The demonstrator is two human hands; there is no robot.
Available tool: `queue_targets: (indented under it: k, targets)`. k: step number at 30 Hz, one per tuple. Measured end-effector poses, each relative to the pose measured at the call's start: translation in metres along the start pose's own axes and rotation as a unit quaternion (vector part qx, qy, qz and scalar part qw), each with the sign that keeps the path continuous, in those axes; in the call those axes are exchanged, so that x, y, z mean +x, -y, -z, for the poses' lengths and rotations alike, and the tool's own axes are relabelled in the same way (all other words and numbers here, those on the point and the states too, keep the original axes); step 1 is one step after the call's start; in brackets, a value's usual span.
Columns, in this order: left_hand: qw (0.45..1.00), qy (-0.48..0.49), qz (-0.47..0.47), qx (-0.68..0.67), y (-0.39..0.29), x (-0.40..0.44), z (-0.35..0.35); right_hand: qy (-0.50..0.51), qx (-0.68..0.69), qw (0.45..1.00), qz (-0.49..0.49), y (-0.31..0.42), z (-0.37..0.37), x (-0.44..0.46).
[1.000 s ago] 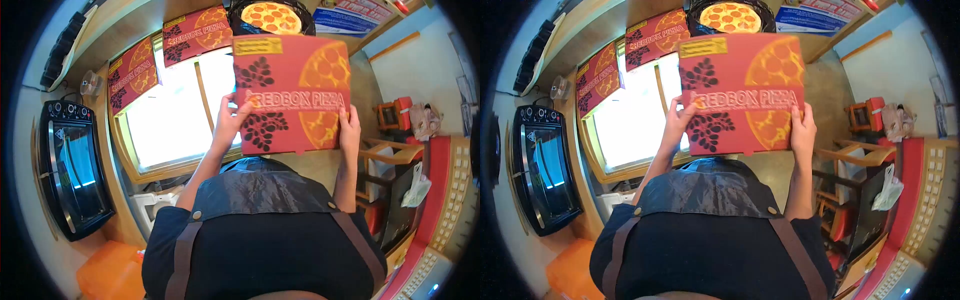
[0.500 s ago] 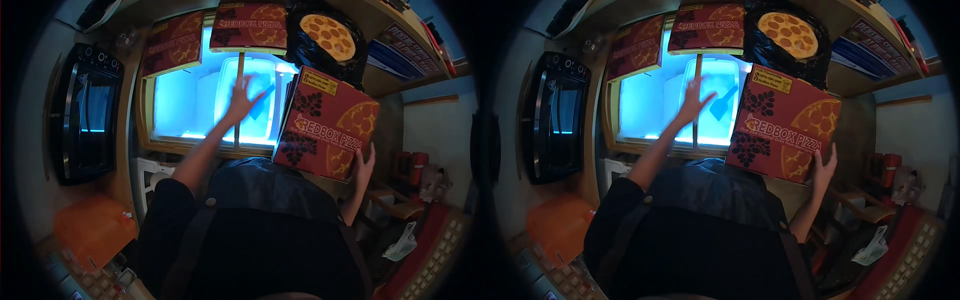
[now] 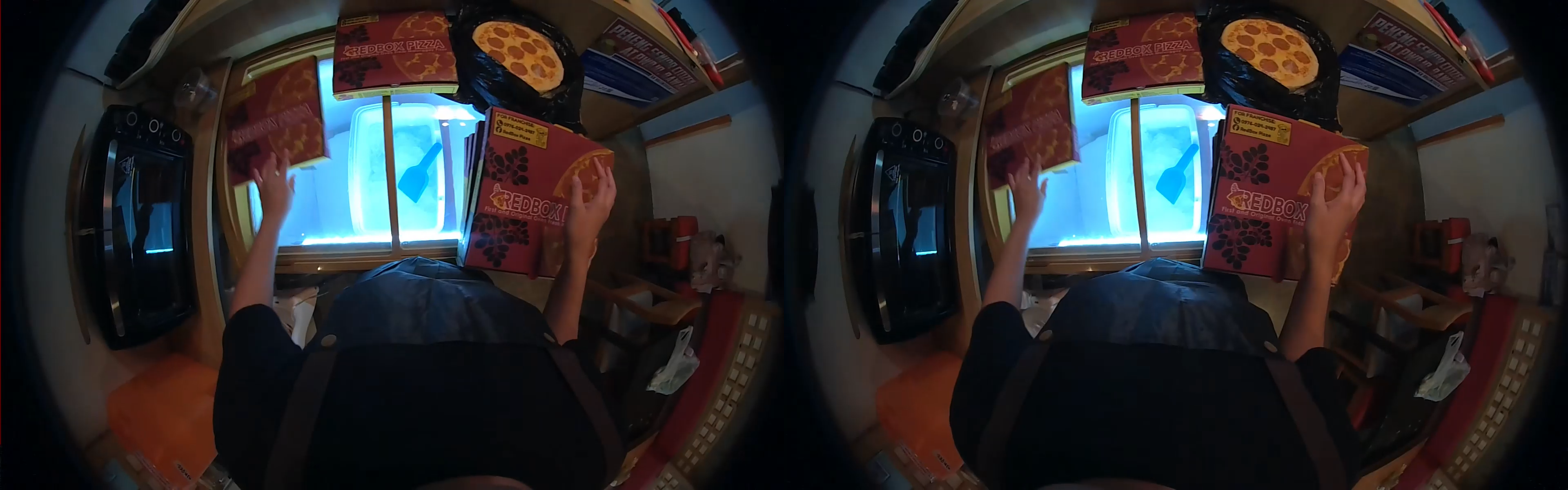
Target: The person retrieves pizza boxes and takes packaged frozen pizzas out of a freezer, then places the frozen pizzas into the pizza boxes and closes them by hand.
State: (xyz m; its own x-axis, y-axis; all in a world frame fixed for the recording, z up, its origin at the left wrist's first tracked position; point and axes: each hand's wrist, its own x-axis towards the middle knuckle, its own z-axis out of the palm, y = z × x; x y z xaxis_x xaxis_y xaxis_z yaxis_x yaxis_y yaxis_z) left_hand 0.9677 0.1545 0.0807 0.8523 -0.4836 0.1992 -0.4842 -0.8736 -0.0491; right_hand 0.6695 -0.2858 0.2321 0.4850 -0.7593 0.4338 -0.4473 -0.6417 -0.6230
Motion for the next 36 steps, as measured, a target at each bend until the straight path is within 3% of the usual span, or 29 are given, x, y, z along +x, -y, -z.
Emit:
queue_targets:
  k: [4,6,14,20,22,24,26,30,36]
  targets:
    - [0.987,-0.033,-0.117,-0.103,-0.036,-0.088,0.011,0.037,0.05,0.998,0.012,0.032,-0.008,-0.012]
    - [0.974,0.004,-0.153,-0.164,-0.051,-0.126,0.01,0.055,0.07,0.995,0.037,0.04,-0.014,-0.015]
    - [0.949,-0.06,-0.168,-0.26,-0.059,-0.138,0.026,0.114,0.123,0.973,0.158,0.081,-0.043,-0.029]
    - [0.944,-0.11,-0.13,-0.284,-0.061,-0.122,0.044,0.142,0.177,0.956,0.185,0.095,-0.05,-0.048]
    - [0.936,-0.143,-0.11,-0.304,-0.068,-0.111,0.067,0.208,0.16,0.924,0.279,0.108,-0.056,-0.068]
    - [0.924,-0.155,-0.1,-0.334,-0.082,-0.102,0.09,0.329,0.245,0.844,0.345,0.125,-0.072,-0.096]
    - [0.914,-0.141,-0.092,-0.368,-0.107,-0.098,0.118,0.335,0.172,0.785,0.492,0.14,-0.085,-0.113]
    - [0.907,-0.078,-0.064,-0.408,-0.146,-0.095,0.156,0.341,0.053,0.812,0.471,0.129,-0.095,-0.139]
    - [0.902,-0.127,-0.069,-0.408,-0.159,-0.064,0.185,0.293,-0.004,0.856,0.426,0.099,-0.086,-0.152]
